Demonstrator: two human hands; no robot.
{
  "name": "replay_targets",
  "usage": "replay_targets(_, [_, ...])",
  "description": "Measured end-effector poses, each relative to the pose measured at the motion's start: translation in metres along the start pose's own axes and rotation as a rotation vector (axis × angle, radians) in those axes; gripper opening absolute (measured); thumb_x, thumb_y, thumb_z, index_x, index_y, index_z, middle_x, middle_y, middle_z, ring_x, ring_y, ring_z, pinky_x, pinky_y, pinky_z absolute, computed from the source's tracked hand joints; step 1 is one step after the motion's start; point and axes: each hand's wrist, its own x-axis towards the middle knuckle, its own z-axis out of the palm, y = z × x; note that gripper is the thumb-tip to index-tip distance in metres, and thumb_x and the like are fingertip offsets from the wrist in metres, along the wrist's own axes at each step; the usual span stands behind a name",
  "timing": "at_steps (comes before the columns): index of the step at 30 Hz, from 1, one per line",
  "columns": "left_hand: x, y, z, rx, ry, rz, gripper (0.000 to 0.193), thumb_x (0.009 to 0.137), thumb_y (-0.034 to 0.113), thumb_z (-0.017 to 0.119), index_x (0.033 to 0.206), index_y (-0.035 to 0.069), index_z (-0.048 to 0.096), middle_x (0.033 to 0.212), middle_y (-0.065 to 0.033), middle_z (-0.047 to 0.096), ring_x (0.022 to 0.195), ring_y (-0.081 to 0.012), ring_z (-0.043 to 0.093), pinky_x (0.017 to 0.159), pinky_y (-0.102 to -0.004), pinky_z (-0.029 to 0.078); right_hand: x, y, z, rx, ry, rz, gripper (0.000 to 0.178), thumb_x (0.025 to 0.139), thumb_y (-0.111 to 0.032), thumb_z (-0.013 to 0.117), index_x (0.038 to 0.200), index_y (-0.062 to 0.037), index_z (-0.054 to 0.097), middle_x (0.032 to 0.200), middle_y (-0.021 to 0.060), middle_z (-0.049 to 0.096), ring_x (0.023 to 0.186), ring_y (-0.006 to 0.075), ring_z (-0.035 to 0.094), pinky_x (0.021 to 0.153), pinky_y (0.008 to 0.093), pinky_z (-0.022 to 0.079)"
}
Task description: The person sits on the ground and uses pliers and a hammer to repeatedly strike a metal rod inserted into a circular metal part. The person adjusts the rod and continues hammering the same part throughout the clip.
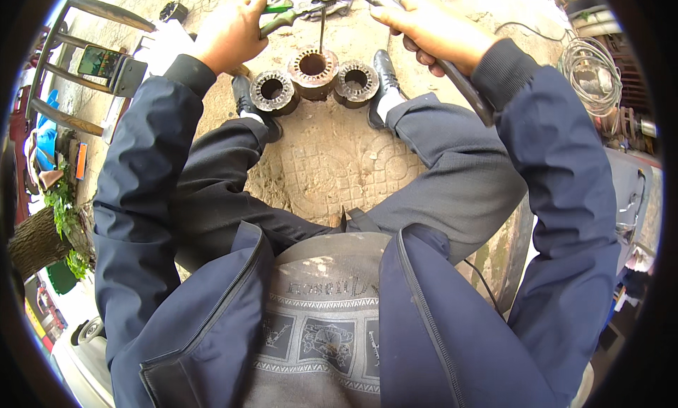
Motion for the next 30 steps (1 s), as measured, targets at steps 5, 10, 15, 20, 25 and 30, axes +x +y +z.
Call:
replay_targets(5, [-0.001, -0.001, -0.001, -0.233, -0.076, -0.142, 0.062, 0.087, 0.024, 0.072, 0.144, 0.004, 0.057, 0.092, -0.0234, 0.072, 0.074, -0.0404, 0.068, 0.067, -0.0511, 0.054, -0.02, -0.034, -0.02, 0.117, 0.074, -0.019, 0.04, 0.106, -0.052, 0.057, 0.105, -0.012, 0.061, 0.065, -0.0078, 0.043, 0.048, -0.0003, 0.042, 0.041, 0.0182, 0.037])
replay_targets(10, [0.004, 0.0, 0.0, -0.202, -0.184, -0.19, 0.056, 0.085, 0.017, 0.067, 0.139, 0.003, 0.06, 0.088, -0.024, 0.072, 0.071, -0.04, 0.068, 0.066, -0.0509, 0.054, -0.035, -0.083, -0.035, 0.296, 0.387, -0.296, 0.04, 0.109, -0.044, 0.055, 0.101, -0.0044, 0.058, 0.067, -0.0021, 0.049, 0.049, 0.0069, 0.046, 0.044, 0.0239, 0.043])
replay_targets(15, [0.006, 0.007, -0.009, -0.123, -0.144, -0.198, 0.041, 0.089, 0.025, 0.069, 0.121, -0.001, 0.069, 0.079, -0.0245, 0.07, 0.07, -0.0395, 0.068, 0.065, -0.0507, 0.053, 0.001, -0.033, 0.01, -0.111, -0.11, 0.087, 0.042, 0.106, -0.052, 0.056, 0.104, -0.0102, 0.055, 0.065, -0.0035, 0.041, 0.045, 0.0051, 0.044, 0.038, 0.0244, 0.041])
replay_targets(20, [-0.003, 0.015, -0.008, -0.116, -0.093, -0.219, 0.045, 0.095, 0.041, 0.07, 0.11, -0.002, 0.071, 0.075, -0.0233, 0.068, 0.069, -0.0394, 0.068, 0.067, -0.0507, 0.053, -0.014, 0.004, 0.028, 0.211, -0.081, -0.004, 0.045, 0.103, -0.052, 0.062, 0.101, -0.0072, 0.057, 0.068, -0.0025, 0.047, 0.046, 0.0041, 0.044, 0.039, 0.0225, 0.04])
replay_targets(25, [-0.008, 0.014, -0.016, -0.04, -0.061, -0.15, 0.046, 0.096, 0.04, 0.07, 0.106, -0.005, 0.069, 0.08, -0.0235, 0.068, 0.073, -0.0403, 0.067, 0.068, -0.0498, 0.052, -0.027, 0.054, 0.101, 0.377, -0.078, 0.185, 0.04, 0.105, -0.041, 0.062, 0.102, -0.0015, 0.055, 0.072, -0.0001, 0.051, 0.05, 0.0067, 0.049, 0.04, 0.0247, 0.043])
replay_targets(30, [0.002, 0.014, -0.059, 0.051, -0.065, -0.06, 0.062, 0.077, 0.035, 0.082, 0.126, 0.001, 0.067, 0.116, -0.0249, 0.065, 0.095, -0.0393, 0.067, 0.085, -0.0475, 0.054, -0.026, 0.107, 0.179, 0.465, -0.284, 0.401, 0.038, 0.103, -0.033, 0.065, 0.092, 0.0023, 0.055, 0.072, 0.0047, 0.054, 0.052, 0.0121, 0.054, 0.041, 0.0312, 0.046])
